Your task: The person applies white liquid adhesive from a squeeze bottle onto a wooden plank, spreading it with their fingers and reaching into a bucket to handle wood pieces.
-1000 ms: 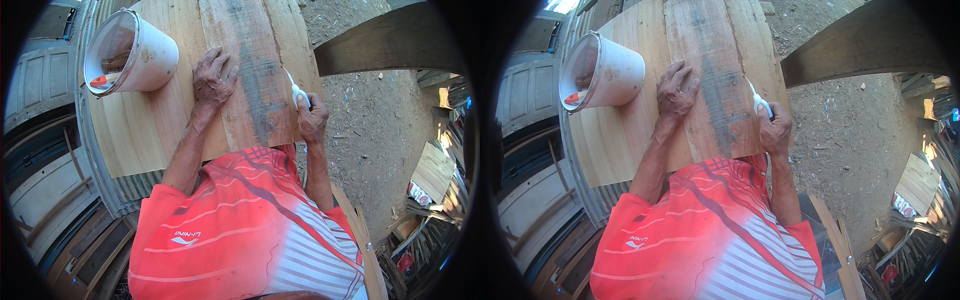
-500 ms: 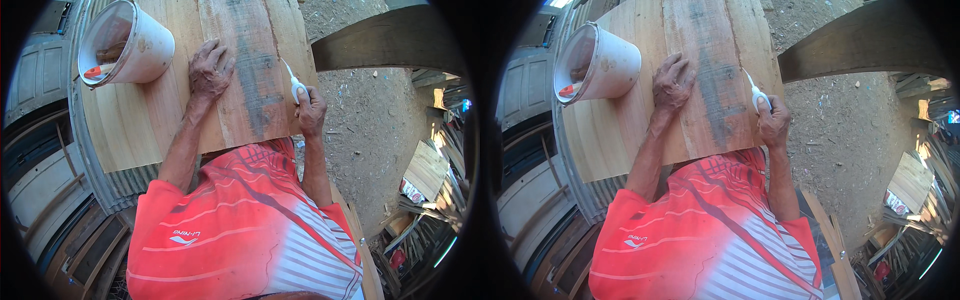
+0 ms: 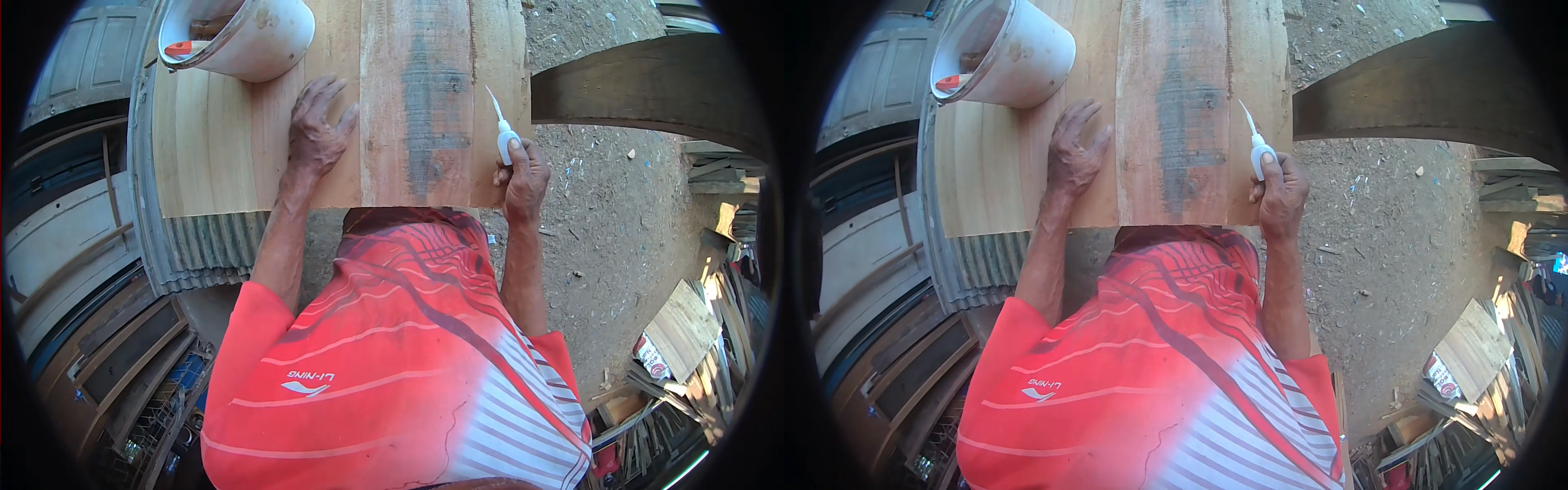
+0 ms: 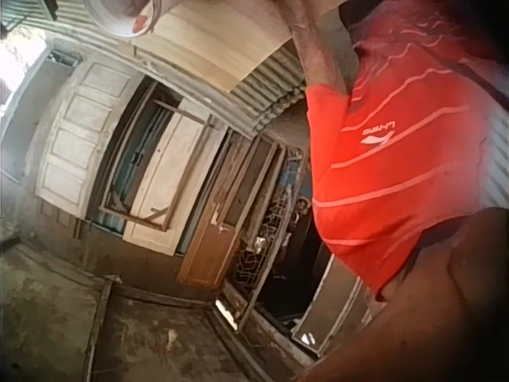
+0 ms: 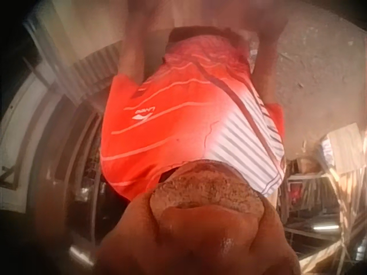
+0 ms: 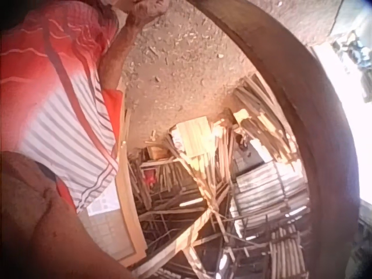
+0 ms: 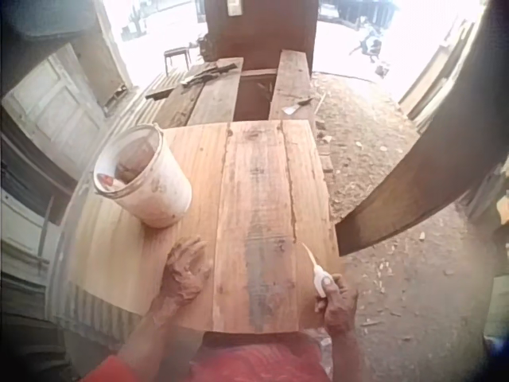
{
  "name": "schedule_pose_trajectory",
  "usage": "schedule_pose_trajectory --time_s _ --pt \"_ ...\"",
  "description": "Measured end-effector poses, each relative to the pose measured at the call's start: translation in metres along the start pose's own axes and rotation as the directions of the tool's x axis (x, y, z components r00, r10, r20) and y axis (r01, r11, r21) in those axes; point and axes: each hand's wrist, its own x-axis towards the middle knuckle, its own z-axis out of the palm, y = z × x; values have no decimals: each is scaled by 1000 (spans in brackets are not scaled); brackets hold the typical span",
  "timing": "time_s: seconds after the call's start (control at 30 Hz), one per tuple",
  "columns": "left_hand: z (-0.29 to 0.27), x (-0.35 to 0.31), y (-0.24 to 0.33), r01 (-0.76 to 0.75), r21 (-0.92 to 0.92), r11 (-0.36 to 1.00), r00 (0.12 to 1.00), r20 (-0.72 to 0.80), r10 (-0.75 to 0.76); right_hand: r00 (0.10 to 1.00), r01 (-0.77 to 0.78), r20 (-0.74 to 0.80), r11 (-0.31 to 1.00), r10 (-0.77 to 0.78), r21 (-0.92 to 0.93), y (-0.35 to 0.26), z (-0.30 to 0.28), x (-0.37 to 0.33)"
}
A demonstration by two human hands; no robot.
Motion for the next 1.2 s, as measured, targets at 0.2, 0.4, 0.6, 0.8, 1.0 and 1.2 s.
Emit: schedule_pose_trajectory --time_s 0.2,0.4,0.6,0.8,1.0,1.2 --pt "-23 -54 -29 59 157 986 992 -121 -40 999 4 32 1000 -5 28 -1 -4 -4" --pt "-16 -52 -33 79 205 975 985 -168 -45 993 -34 112 998 27 59 -6 1 -5" --pt "-19 -49 -31 58 169 984 988 -151 -33 973 -141 221 917 60 373 -2 19 -13" --pt "-25 -50 -32 30 143 989 994 -112 -15 979 -166 188 830 75 533 -6 50 -20" --pt "-26 -51 -28 27 118 993 996 -92 -16 999 2 -33 960 7 280 1 38 -20" --pt "-24 -51 -30 34 105 994 996 -89 -25 967 113 -240 987 -83 113 16 23 -24"
